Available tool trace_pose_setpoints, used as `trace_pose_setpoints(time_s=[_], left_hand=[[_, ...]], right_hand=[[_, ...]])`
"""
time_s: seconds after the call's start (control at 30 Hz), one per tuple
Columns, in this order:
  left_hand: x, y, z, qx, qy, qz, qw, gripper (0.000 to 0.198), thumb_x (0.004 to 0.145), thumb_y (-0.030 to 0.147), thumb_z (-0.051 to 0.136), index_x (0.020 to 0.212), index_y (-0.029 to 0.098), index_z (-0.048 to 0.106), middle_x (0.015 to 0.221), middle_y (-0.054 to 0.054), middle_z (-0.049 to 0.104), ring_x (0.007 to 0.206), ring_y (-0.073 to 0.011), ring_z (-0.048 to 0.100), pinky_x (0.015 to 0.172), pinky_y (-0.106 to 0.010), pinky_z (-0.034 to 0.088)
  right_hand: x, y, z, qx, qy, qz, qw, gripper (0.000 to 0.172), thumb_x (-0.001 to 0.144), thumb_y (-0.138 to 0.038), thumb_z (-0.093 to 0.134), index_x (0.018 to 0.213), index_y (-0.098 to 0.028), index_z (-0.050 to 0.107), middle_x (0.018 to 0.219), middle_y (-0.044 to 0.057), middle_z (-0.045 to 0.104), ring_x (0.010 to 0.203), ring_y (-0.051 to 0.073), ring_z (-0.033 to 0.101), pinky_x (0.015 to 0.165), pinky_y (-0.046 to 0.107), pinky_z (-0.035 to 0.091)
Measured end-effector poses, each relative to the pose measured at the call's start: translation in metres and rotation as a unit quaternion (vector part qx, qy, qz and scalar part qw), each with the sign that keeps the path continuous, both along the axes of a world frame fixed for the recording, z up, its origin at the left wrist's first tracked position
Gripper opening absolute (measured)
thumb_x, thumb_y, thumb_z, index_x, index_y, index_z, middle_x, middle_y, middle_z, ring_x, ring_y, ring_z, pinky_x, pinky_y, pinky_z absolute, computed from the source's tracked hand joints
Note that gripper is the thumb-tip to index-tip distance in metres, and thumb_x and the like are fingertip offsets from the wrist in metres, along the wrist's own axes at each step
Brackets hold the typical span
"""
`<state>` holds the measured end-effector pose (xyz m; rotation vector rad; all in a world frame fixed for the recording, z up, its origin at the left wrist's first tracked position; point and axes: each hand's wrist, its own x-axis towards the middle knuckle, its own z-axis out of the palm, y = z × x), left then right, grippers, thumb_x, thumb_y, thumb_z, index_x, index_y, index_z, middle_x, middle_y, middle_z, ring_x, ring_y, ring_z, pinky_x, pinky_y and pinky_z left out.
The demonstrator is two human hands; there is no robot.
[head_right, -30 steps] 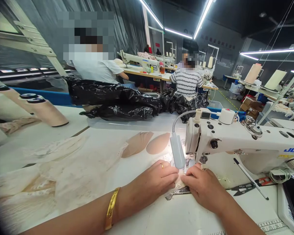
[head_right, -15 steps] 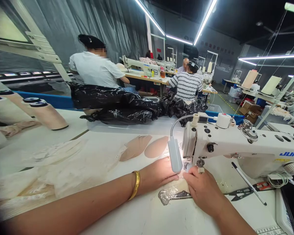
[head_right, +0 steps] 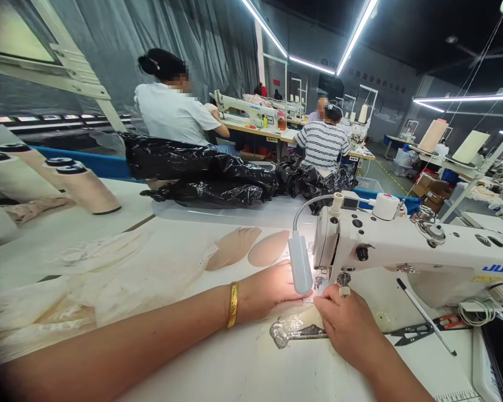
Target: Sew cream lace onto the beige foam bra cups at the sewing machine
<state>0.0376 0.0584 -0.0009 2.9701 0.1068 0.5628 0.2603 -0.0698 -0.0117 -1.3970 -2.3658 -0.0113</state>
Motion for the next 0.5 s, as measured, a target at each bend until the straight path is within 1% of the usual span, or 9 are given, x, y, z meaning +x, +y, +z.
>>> trace_pose_setpoints(time_s=[0.07, 0.17, 0.33, 0.43, 0.5], left_hand=[[0.0, 0.003, -0.001, 0.003, 0.01, 0.011, 1.0, 0.02, 0.102, 0.022, 0.05, 0.106, 0.022, 0.069, 0.106, -0.008, 0.072, 0.102, -0.0245, 0.062, 0.097, -0.039, 0.045], [-0.001, 0.006, 0.001, 0.012, 0.01, 0.038, 0.999, 0.015, 0.099, 0.022, 0.056, 0.1, 0.023, 0.071, 0.105, -0.007, 0.071, 0.101, -0.0242, 0.062, 0.096, -0.038, 0.046], [0.005, 0.0, 0.006, -0.015, -0.001, 0.09, 0.996, 0.006, 0.093, 0.021, 0.064, 0.092, 0.023, 0.069, 0.101, -0.007, 0.07, 0.103, -0.026, 0.06, 0.097, -0.04, 0.043], [0.015, 0.0, 0.008, -0.038, -0.009, 0.122, 0.992, 0.01, 0.093, 0.015, 0.059, 0.088, 0.02, 0.065, 0.092, -0.007, 0.068, 0.094, -0.0254, 0.061, 0.092, -0.039, 0.046], [0.016, -0.001, 0.012, -0.048, -0.017, 0.132, 0.99, 0.012, 0.094, 0.014, 0.056, 0.086, 0.019, 0.064, 0.087, -0.007, 0.068, 0.086, -0.0242, 0.062, 0.085, -0.037, 0.048]], right_hand=[[-0.001, 0.001, 0.0, -0.001, 0.005, -0.004, 1.0, 0.036, 0.092, -0.002, 0.044, 0.115, -0.024, 0.063, 0.095, 0.006, 0.064, 0.082, 0.022, 0.056, 0.063, 0.03, 0.044], [-0.002, 0.002, -0.001, 0.006, 0.009, -0.015, 1.0, 0.037, 0.092, -0.003, 0.045, 0.117, -0.023, 0.062, 0.096, 0.006, 0.063, 0.082, 0.023, 0.058, 0.061, 0.03, 0.044], [0.0, 0.003, -0.006, 0.023, 0.017, -0.012, 1.0, 0.038, 0.093, -0.003, 0.043, 0.119, -0.022, 0.062, 0.097, 0.008, 0.064, 0.082, 0.023, 0.058, 0.062, 0.031, 0.045], [0.001, 0.003, -0.007, 0.025, 0.052, -0.001, 0.998, 0.034, 0.096, -0.006, 0.041, 0.117, -0.022, 0.063, 0.098, 0.009, 0.066, 0.087, 0.024, 0.06, 0.067, 0.033, 0.046], [-0.003, 0.001, -0.005, 0.007, 0.103, -0.014, 0.995, 0.028, 0.1, -0.013, 0.04, 0.111, -0.023, 0.065, 0.097, 0.008, 0.067, 0.088, 0.025, 0.061, 0.072, 0.035, 0.046]])
